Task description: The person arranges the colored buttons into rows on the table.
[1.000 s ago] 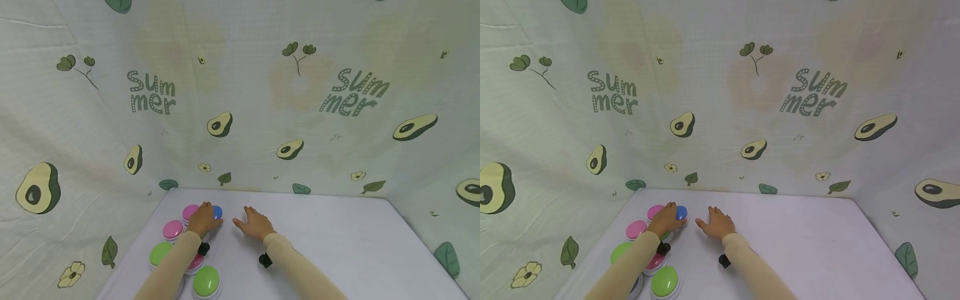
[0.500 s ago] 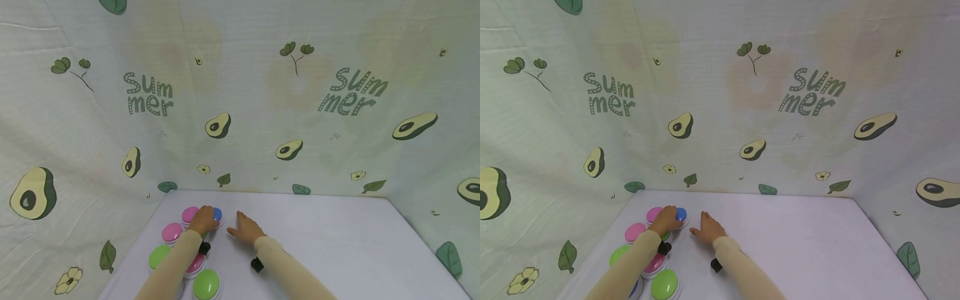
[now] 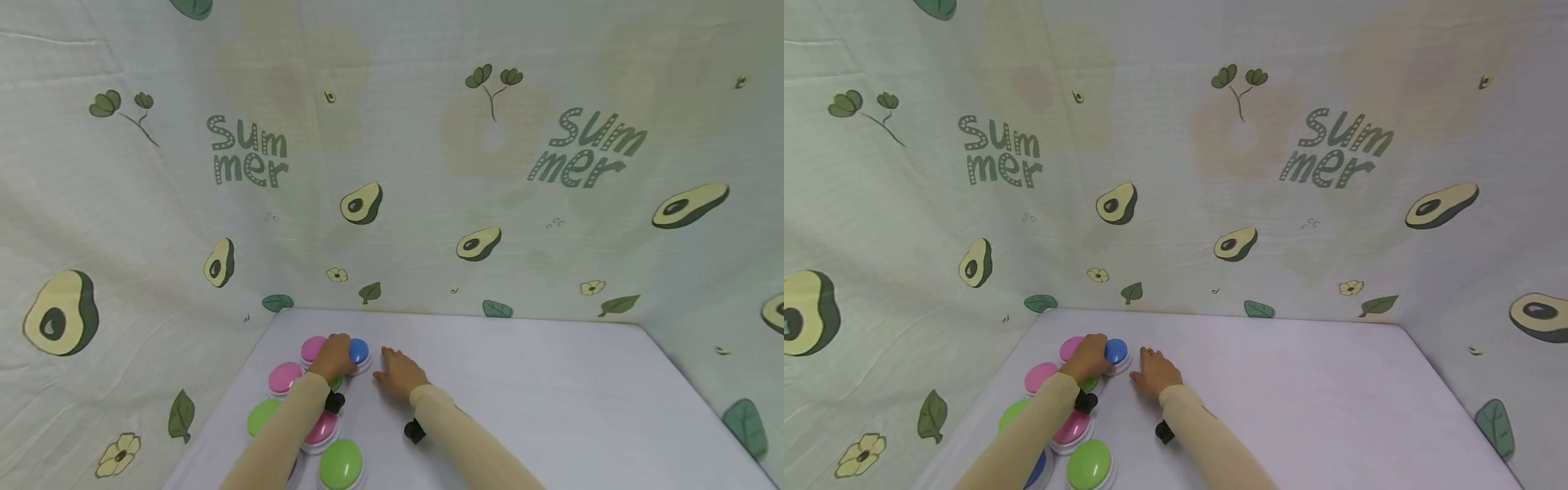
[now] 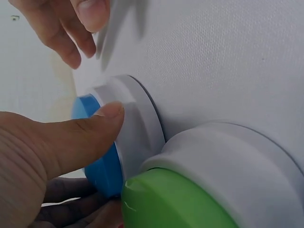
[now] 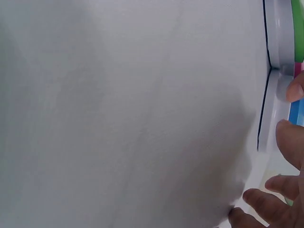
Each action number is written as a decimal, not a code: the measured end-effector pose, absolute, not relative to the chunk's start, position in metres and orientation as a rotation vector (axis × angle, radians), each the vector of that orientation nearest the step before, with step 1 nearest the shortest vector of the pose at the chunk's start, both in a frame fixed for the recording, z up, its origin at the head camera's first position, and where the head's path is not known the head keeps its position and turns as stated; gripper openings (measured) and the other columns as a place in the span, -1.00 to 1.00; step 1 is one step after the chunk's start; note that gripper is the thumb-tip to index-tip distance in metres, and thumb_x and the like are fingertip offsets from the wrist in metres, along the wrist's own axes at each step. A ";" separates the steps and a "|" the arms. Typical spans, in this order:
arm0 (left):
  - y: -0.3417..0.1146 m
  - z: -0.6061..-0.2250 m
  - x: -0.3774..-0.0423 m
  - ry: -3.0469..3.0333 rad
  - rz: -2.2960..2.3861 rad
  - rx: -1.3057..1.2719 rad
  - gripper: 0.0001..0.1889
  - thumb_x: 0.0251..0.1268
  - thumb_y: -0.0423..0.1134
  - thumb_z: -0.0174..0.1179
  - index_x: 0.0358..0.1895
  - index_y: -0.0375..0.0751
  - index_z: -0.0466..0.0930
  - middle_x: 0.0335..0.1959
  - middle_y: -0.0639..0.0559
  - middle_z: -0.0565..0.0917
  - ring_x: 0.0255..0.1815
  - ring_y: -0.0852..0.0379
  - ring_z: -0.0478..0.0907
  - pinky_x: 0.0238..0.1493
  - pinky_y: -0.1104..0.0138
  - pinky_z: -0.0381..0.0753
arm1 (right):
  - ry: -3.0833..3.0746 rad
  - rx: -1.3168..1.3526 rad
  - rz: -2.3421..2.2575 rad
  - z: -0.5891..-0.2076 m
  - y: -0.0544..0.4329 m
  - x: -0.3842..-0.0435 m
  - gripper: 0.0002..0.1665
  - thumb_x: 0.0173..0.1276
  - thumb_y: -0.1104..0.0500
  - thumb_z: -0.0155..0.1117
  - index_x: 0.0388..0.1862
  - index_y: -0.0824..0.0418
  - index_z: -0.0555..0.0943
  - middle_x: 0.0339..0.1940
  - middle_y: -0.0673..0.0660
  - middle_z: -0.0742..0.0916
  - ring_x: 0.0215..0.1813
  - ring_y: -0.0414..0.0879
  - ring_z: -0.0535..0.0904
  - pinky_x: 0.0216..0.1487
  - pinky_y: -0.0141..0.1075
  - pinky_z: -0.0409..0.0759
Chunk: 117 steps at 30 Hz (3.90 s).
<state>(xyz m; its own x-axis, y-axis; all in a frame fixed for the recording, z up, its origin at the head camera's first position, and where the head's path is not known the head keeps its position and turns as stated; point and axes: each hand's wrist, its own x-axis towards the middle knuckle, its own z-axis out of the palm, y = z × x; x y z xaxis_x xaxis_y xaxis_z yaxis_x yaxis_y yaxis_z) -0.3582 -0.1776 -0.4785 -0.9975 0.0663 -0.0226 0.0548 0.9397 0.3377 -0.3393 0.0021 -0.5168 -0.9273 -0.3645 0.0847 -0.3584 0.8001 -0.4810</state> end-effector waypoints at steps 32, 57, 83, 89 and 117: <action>-0.176 -0.482 -0.353 2.994 0.774 0.110 -0.44 -0.10 -0.26 0.70 -0.04 -0.41 0.63 -0.19 -0.16 0.68 -0.15 -0.08 0.60 0.15 -0.06 0.67 | 3.023 -0.771 -1.080 -0.524 -0.006 -0.353 -0.60 0.33 0.21 0.53 0.06 0.39 0.68 -0.05 0.30 0.81 0.00 0.24 0.75 0.13 0.09 0.69; -0.131 -0.475 -0.353 3.049 0.904 0.294 -0.41 -0.20 -0.24 0.75 -0.11 -0.48 0.67 -0.21 -0.21 0.73 -0.12 -0.12 0.66 0.09 -0.04 0.70 | 2.910 -0.743 -1.371 -0.515 0.052 -0.346 -0.45 0.28 0.26 0.57 0.18 0.50 0.65 0.12 0.39 0.77 0.13 0.25 0.75 0.14 0.01 0.73; -0.040 -0.483 -0.346 2.995 0.973 0.388 -0.47 -0.15 -0.27 0.74 -0.14 -0.45 0.66 -0.21 -0.21 0.71 -0.11 -0.16 0.69 0.11 -0.08 0.69 | 2.885 -0.410 -1.427 -0.511 0.138 -0.334 -0.35 0.12 0.29 0.69 0.16 0.51 0.65 0.13 0.42 0.75 0.17 0.27 0.73 0.23 0.05 0.68; -0.027 -0.488 -0.346 2.987 0.973 0.392 -0.46 -0.14 -0.26 0.75 -0.13 -0.44 0.67 -0.21 -0.21 0.73 -0.09 -0.16 0.70 0.12 -0.06 0.70 | 2.861 -0.357 -1.435 -0.514 0.151 -0.333 -0.33 0.10 0.32 0.69 0.17 0.52 0.64 0.13 0.43 0.75 0.18 0.27 0.72 0.25 0.06 0.66; -0.021 -0.502 -0.344 2.971 0.951 0.351 -0.41 -0.04 -0.18 0.71 0.01 -0.44 0.67 -0.10 -0.21 0.69 0.00 -0.17 0.67 0.14 -0.06 0.69 | 2.858 -0.278 -1.441 -0.520 0.159 -0.329 -0.33 0.08 0.33 0.71 0.15 0.51 0.65 0.11 0.42 0.76 0.15 0.26 0.74 0.20 0.03 0.70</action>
<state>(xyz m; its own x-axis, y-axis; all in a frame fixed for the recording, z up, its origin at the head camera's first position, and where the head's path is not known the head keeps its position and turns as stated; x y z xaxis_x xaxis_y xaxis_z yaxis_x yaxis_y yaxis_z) -0.3439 -0.0213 -0.5017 -0.9750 0.2122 0.0654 0.2107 0.7914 0.5738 -0.3293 0.1594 -0.5200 -0.9825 -0.1222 0.1407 -0.1858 0.5833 -0.7907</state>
